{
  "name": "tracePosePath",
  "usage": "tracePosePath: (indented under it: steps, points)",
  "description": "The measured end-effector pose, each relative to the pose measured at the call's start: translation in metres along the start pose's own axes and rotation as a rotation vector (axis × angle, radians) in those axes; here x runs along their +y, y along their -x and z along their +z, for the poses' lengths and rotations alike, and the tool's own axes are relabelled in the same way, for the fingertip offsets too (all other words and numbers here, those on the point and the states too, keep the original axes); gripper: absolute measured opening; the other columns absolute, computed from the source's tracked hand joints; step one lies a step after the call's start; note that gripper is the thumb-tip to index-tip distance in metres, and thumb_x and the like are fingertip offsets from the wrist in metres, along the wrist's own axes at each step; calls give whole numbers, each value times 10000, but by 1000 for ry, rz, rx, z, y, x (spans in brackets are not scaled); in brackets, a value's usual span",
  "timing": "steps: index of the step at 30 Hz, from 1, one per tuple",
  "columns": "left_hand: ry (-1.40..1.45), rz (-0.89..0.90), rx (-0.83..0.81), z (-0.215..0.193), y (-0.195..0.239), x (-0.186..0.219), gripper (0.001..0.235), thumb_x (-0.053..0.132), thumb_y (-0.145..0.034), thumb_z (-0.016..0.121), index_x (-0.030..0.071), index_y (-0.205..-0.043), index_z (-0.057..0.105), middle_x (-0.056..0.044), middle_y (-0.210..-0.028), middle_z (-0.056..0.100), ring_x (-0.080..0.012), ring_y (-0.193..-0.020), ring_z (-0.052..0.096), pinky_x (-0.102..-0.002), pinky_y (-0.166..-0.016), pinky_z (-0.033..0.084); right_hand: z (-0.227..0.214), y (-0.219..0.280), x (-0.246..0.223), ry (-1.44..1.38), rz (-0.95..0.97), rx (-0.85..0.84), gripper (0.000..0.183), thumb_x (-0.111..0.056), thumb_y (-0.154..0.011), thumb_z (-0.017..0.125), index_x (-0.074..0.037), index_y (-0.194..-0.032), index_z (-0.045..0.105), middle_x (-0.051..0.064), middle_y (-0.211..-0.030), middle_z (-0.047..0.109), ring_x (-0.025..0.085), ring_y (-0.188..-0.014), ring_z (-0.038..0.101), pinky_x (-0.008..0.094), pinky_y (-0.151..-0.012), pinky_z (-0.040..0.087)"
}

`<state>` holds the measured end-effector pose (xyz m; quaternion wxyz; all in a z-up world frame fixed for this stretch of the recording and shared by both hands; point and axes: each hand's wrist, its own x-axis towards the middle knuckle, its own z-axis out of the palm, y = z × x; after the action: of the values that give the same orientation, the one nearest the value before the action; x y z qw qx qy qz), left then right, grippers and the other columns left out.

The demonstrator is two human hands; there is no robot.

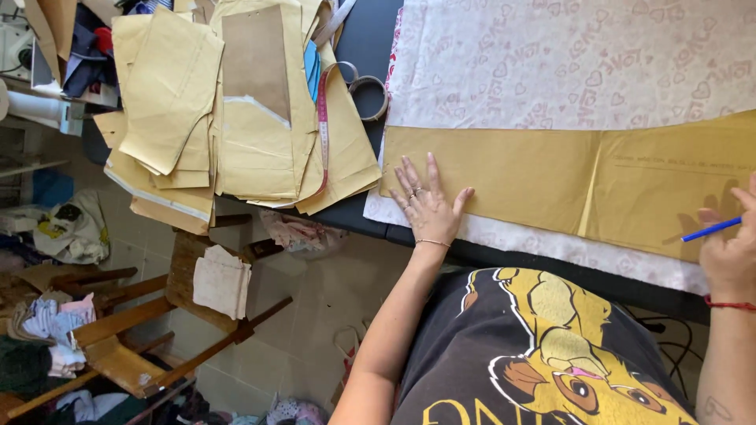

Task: Tracing paper patterns onto fabric with a pen and cutting the shapes out using an electric rotary cutter

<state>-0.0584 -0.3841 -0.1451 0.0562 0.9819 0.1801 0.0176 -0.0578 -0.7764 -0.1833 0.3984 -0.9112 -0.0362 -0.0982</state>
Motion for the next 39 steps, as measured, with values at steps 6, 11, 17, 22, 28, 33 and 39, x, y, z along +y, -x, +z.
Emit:
tracePosePath:
  steps: [6, 11, 17, 22, 28, 33, 39]
  points:
    - [-46, 77, -22, -5, 0, -7, 838, 686, -721, 436, 235, -1373, 163, -211, -1423, 50, -374, -1321, 88, -569, -991, 195, -6, -6, -49, -31, -98, -116, 431, 162, -845, 517, 206, -1219, 306, 391, -1342, 262, 433, -1281, 227, 449, -1065, 171]
    - [-21, 160, 18, -8, 4, -10, 804, 676, -735, 435, 250, -1371, 190, -165, -1439, 64, -320, -1339, 114, -561, -992, 235, -19, 20, -62, 226, -85, -110, 425, 72, -873, 532, 190, -1236, 345, 402, -1336, 326, 494, -1227, 322, 492, -982, 277]
    - [-85, 116, -58, 1, -12, -19, 823, 686, -730, 451, 271, -1372, 146, -128, -1441, 69, -282, -1337, 109, -556, -983, 230, -9, 2, -61, 235, -188, -77, 442, 121, -840, 570, 211, -1225, 374, 433, -1292, 371, 518, -1214, 324, 519, -994, 274]
    - [-143, 155, -23, 8, -19, -28, 800, 701, -749, 399, 273, -1376, 148, -122, -1443, 68, -289, -1339, 95, -527, -999, 227, -5, 0, -64, 272, -199, -50, 422, 108, -849, 583, 218, -1214, 401, 426, -1296, 391, 519, -1214, 330, 521, -998, 281]
    - [-134, 161, 2, 8, -25, -30, 775, 692, -759, 393, 284, -1374, 157, -118, -1445, 66, -296, -1337, 116, -519, -969, 277, -3, -2, -66, 326, -210, -43, 420, 67, -866, 568, 205, -1229, 408, 397, -1304, 409, 503, -1214, 345, 549, -953, 292]
    - [-81, 165, -21, 5, -28, -28, 778, 669, -762, 414, 273, -1376, 145, -126, -1445, 57, -309, -1337, 100, -547, -945, 279, -2, -3, -62, 377, -202, -15, 426, 39, -874, 595, 168, -1241, 422, 365, -1309, 449, 503, -1205, 362, 565, -920, 322]
    - [-140, 136, 15, 5, -22, -21, 784, 687, -771, 354, 248, -1383, 137, -136, -1444, 63, -297, -1340, 106, -551, -1004, 191, -6, -7, -63, 239, -137, -48, 406, 86, -881, 525, 207, -1237, 370, 401, -1311, 360, 489, -1220, 319, 498, -980, 277]
